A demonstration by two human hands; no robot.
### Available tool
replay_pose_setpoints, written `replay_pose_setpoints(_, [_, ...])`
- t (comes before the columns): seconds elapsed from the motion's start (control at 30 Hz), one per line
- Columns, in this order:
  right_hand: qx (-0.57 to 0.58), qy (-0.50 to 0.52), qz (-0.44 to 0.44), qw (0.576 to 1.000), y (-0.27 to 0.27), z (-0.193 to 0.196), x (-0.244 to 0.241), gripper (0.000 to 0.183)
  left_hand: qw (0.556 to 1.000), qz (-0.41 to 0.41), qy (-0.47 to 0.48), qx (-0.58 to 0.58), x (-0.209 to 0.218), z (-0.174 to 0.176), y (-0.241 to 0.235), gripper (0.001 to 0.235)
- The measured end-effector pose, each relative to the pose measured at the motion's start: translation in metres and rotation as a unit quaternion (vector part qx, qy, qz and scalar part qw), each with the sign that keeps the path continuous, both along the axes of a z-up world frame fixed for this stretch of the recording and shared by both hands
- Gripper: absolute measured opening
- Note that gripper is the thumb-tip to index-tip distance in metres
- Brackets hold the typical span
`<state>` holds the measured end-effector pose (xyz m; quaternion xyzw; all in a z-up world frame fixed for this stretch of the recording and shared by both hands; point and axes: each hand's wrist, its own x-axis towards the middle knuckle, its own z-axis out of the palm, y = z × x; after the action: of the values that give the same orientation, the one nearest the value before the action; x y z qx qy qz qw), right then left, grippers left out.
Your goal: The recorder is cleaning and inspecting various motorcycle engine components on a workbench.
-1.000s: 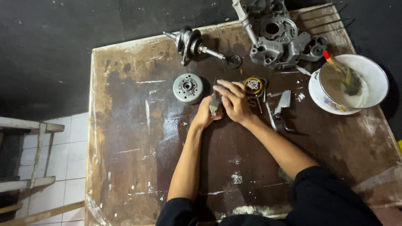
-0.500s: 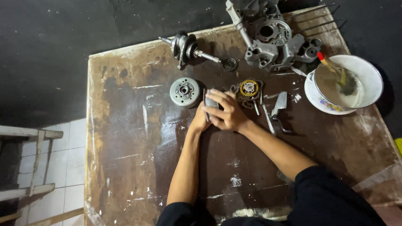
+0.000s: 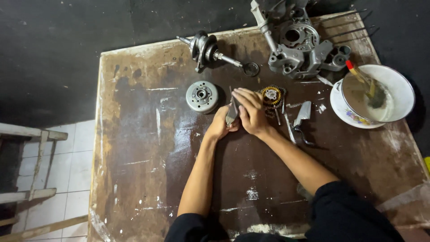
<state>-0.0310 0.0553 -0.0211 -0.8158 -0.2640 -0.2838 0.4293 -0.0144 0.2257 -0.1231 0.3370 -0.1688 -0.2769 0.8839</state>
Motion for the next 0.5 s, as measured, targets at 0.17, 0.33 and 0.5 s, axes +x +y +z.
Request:
replay_pose_setpoints(0.17, [-0.067, -0.153, 0.05, 0.985, 0.005, -0.015, 0.007, 0.044, 0.973, 0.124, 0.052, 0.185, -0.007, 0.042, -0.006, 0.034])
replay_pose_setpoints(0.33, [-0.039, -0.041, -0.052, 0.997, 0.002, -0.021, 0.011, 0.045, 0.995, 0.032, 0.029, 0.093, -0.01, 0.048, -0.004, 0.038])
replay_pose_setpoints(0.5, [-0.09, -0.134, 0.061, 0.985, 0.002, -0.012, 0.002, 0.043, 0.961, 0.118, 0.126, 0.216, -0.014, 0.067, -0.007, 0.035])
